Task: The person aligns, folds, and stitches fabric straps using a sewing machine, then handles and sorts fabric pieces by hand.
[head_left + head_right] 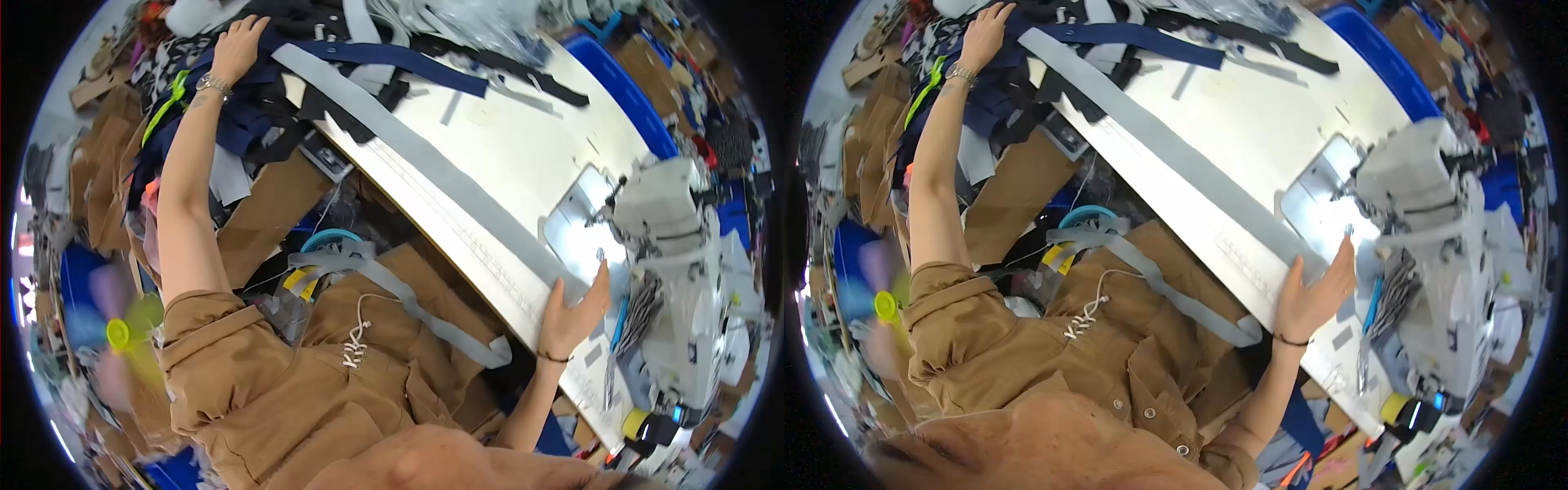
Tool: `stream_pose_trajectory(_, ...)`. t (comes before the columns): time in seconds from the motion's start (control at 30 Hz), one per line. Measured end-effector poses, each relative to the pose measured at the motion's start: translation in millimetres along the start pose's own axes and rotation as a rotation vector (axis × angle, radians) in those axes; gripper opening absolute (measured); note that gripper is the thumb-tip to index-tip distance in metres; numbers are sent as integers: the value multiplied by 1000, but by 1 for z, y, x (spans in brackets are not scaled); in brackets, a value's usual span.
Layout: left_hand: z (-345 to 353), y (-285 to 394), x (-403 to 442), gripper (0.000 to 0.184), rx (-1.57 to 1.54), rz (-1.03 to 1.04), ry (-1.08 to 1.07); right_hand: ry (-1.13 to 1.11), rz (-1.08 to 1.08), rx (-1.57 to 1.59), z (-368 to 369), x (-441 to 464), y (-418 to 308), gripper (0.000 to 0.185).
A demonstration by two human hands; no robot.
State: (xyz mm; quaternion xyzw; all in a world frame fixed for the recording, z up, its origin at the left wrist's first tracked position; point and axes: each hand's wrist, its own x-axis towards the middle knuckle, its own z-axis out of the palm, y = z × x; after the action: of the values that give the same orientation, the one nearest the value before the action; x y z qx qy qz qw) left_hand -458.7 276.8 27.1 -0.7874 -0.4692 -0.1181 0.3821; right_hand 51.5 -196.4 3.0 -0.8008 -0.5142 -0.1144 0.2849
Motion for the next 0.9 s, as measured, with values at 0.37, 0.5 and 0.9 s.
stream_pose_trajectory(0.37,-157,176,36,15,-801,429,155,-229,-418,-223,-14,-18,11,37)
stream_pose_trajectory(0.5,-154,260,64,16,-772,483,7,-302,-319,106,-9,-20,-8,32)
stream_pose_trajectory(0.9,-105,258,96,14,-1204,147,-44,-349,-339,110,1,-13,-14,52)
